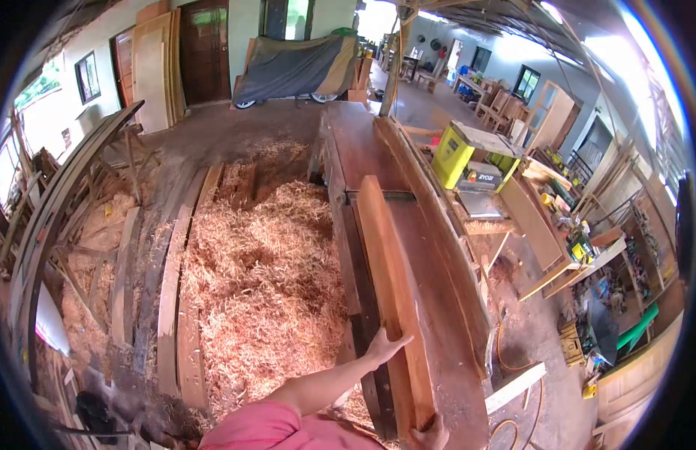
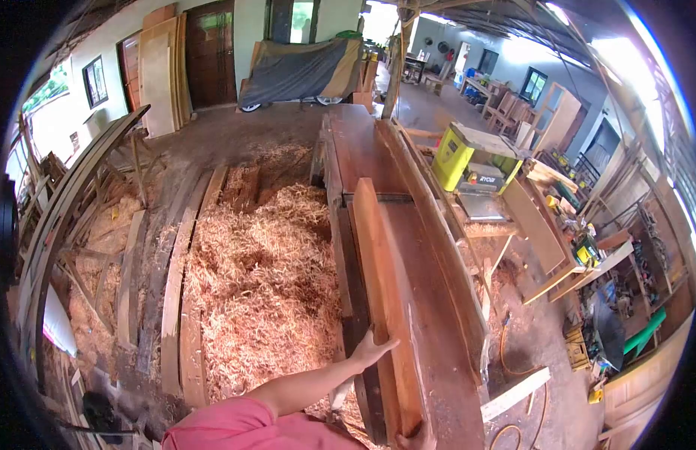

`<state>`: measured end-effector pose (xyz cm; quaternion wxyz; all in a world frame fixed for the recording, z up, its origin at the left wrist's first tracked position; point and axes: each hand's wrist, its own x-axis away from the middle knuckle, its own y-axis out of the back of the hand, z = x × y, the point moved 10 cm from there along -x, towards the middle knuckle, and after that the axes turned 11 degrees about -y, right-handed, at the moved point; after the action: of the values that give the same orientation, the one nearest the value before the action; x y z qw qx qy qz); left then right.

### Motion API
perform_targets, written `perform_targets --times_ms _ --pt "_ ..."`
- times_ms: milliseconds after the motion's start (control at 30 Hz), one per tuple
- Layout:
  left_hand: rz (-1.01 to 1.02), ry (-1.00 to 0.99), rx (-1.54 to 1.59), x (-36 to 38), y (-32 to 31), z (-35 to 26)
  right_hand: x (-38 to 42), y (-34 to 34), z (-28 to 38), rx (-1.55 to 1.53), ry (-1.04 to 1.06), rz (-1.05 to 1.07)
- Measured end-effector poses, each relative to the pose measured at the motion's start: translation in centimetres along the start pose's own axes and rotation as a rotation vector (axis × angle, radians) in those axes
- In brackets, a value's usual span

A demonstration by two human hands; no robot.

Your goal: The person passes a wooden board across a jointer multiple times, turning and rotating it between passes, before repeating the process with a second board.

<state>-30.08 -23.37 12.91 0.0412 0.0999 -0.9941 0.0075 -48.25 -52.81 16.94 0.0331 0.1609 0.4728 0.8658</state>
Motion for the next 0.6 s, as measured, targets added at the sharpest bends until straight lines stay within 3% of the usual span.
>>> perform_targets --times_ms 100,200,300,333,433,467,567,600 --pt "0.299 0.186 0.069 1.4 -6.6 6.8 3.2 0.7 -4.7 -0.01 0.0 0.051" --pt "0.136 0.113 0.126 3.0 -7.4 8.3 4.5 1.1 -7.3 -0.082 0.102 0.07" --pt "0.025 0.015 0.245 4.1 -6.2 3.9 4.6 0.3 -8.3 -0.26 -0.039 0.211" --pt "0.026 0.013 0.24 3.8 -6.4 4.5 4.9 1.6 -6.3 -0.266 0.104 0.095" --pt "0.07 0.026 0.241 2.6 -6.7 6.5 4.7 1.5 -6.0 -0.309 0.01 0.142" --pt "0.107 0.039 0.252 1.9 -6.8 7.2 4.5 1.4 -5.6 -0.516 -0.048 0.175" --pt "0.078 0.044 0.255 0.1 -5.9 6.4 2.3 0.5 -4.5 -0.241 0.051 0.133" --pt "0.04 0.039 0.25 -0.8 -5.0 5.7 1.9 1.5 -1.7 -0.199 0.203 0.036"
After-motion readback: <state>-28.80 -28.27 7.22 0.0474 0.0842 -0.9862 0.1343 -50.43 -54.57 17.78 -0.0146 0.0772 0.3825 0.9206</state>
